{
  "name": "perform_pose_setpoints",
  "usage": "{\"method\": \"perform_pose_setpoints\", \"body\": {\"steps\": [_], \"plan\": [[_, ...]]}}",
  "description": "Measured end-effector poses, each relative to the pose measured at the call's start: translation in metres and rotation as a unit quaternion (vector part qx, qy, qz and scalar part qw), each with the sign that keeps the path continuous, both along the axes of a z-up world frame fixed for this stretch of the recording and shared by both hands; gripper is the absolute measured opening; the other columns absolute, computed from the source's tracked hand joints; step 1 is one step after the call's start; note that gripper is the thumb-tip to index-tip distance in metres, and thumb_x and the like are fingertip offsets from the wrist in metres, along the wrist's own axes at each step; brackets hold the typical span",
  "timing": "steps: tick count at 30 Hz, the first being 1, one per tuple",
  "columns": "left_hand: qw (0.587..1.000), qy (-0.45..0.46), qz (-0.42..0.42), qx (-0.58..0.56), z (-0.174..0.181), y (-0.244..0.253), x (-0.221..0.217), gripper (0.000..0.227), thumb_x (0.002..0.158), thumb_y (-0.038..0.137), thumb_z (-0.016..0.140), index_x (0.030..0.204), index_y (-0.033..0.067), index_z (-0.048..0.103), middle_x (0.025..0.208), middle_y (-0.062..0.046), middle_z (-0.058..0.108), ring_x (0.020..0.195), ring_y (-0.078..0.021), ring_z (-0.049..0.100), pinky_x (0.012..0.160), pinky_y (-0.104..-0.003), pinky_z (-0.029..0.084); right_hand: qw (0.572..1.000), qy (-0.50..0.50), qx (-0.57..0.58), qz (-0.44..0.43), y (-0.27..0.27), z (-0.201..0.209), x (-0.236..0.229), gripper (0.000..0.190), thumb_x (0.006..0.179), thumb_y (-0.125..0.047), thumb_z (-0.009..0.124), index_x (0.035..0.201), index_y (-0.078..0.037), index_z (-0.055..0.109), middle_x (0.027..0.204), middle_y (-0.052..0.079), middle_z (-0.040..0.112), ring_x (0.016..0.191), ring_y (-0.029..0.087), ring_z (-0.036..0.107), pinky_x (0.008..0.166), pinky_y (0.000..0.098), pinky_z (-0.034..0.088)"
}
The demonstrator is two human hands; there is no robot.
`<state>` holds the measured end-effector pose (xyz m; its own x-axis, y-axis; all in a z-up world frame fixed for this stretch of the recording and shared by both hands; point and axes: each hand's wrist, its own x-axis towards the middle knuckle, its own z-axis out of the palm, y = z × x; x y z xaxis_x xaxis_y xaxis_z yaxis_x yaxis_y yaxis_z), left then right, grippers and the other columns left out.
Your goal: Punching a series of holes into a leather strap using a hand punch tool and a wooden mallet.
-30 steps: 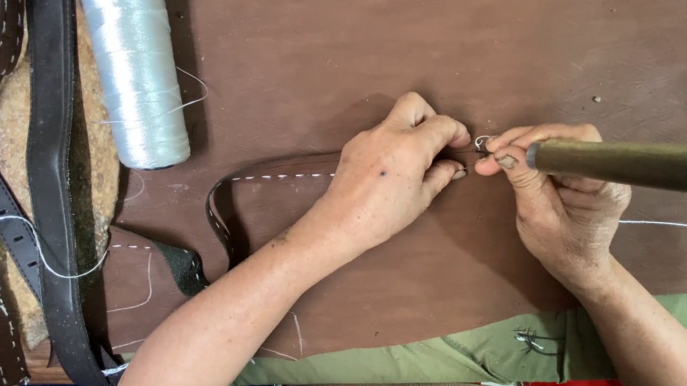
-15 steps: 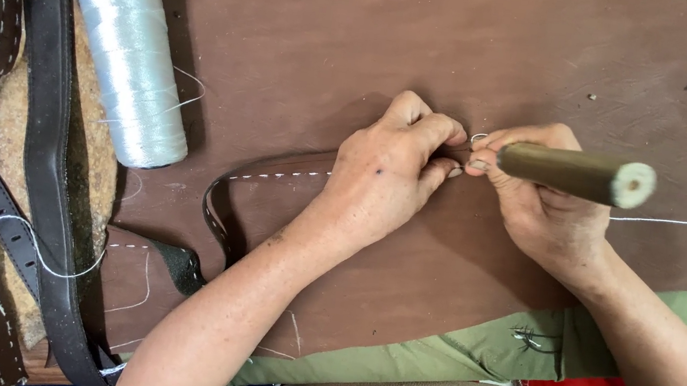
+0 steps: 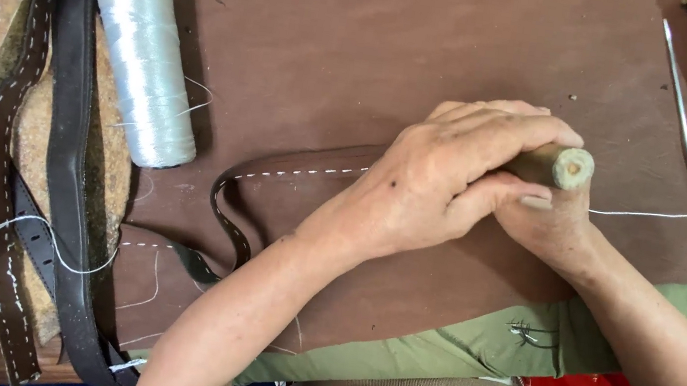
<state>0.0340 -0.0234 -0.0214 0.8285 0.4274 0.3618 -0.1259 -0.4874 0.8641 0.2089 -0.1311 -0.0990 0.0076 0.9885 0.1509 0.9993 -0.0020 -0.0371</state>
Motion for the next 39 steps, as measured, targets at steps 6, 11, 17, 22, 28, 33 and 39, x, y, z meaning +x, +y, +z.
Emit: {"method": "perform_pose_setpoints", "body": {"steps": [6, 11, 17, 22, 28, 33, 39], "plan": [[0.998, -0.039, -0.013, -0.044, 0.007, 0.011, -0.008, 0.025, 0.107, 0.018, 0.068, 0.130, 0.0154, 0.058, 0.127, 0.005, 0.071, 0.105, -0.0177, 0.076, 0.111, -0.035, 0.055, 0.961, 0.270, 0.061, 0.020, -0.009, 0.125, -0.005, 0.045, 0.102, -0.003, 0.074, 0.142, 0.011, 0.057, 0.143, 0.026, 0.059, 0.133, 0.039, 0.057, 0.116, 0.0463, 0.043], [0.999, -0.039, -0.024, -0.025, 0.002, 0.012, -0.010, 0.021, 0.107, 0.010, 0.053, 0.127, 0.0109, 0.054, 0.090, -0.002, 0.055, 0.084, -0.0266, 0.055, 0.098, -0.041, 0.050, 0.986, 0.031, -0.020, 0.163, 0.008, 0.194, -0.029, 0.029, 0.100, -0.002, 0.062, 0.122, -0.021, 0.067, 0.135, 0.004, 0.062, 0.116, 0.037, 0.062, 0.074, 0.0462, 0.059], [0.987, 0.038, 0.099, 0.122, -0.030, 0.023, -0.010, 0.039, 0.095, 0.047, 0.061, 0.113, 0.0129, 0.067, 0.105, -0.009, 0.074, 0.098, -0.0329, 0.068, 0.089, -0.046, 0.049, 0.945, -0.096, -0.269, 0.157, 0.034, 0.173, -0.006, 0.012, 0.099, -0.015, 0.053, 0.100, -0.026, 0.051, 0.088, -0.003, 0.045, 0.070, 0.017, 0.067, 0.049, 0.0368, 0.062], [0.942, 0.256, 0.171, 0.137, -0.051, 0.029, -0.027, 0.037, 0.079, 0.026, 0.088, 0.104, 0.0203, 0.061, 0.093, -0.001, 0.054, 0.087, -0.0268, 0.057, 0.066, -0.044, 0.049, 0.898, -0.251, -0.323, 0.162, 0.037, 0.172, -0.001, 0.012, 0.101, -0.015, 0.049, 0.097, -0.027, 0.048, 0.075, -0.008, 0.056, 0.057, 0.016, 0.068, 0.045, 0.0341, 0.053], [0.942, 0.235, 0.191, 0.147, -0.056, 0.028, -0.026, 0.034, 0.077, 0.021, 0.088, 0.096, 0.0216, 0.060, 0.083, 0.003, 0.054, 0.074, -0.0214, 0.057, 0.057, -0.038, 0.046, 0.884, -0.244, -0.399, -0.013, 0.050, 0.166, -0.004, 0.045, 0.100, -0.071, 0.031, 0.101, -0.033, 0.055, 0.078, -0.009, 0.073, 0.070, 0.022, 0.077, 0.059, 0.0379, 0.059], [0.941, 0.235, 0.187, 0.156, -0.059, 0.029, -0.023, 0.032, 0.079, 0.023, 0.087, 0.095, 0.0217, 0.060, 0.081, 0.004, 0.054, 0.073, -0.0213, 0.059, 0.052, -0.039, 0.045, 0.842, -0.180, -0.491, -0.133, 0.054, 0.178, -0.018, 0.046, 0.093, -0.075, 0.036, 0.121, -0.044, 0.056, 0.092, 0.001, 0.082, 0.095, 0.029, 0.081, 0.082, 0.0410, 0.065], [0.964, 0.218, 0.116, 0.103, -0.036, 0.029, -0.028, 0.057, 0.083, 0.050, 0.079, 0.131, 0.0249, 0.059, 0.105, 0.001, 0.065, 0.099, -0.0274, 0.064, 0.078, -0.045, 0.054, 0.892, -0.297, -0.281, 0.192, 0.038, 0.169, -0.025, 0.024, 0.087, -0.011, 0.060, 0.111, -0.012, 0.057, 0.073, -0.004, 0.066, 0.056, 0.016, 0.075, 0.042, 0.0324, 0.051]]}}
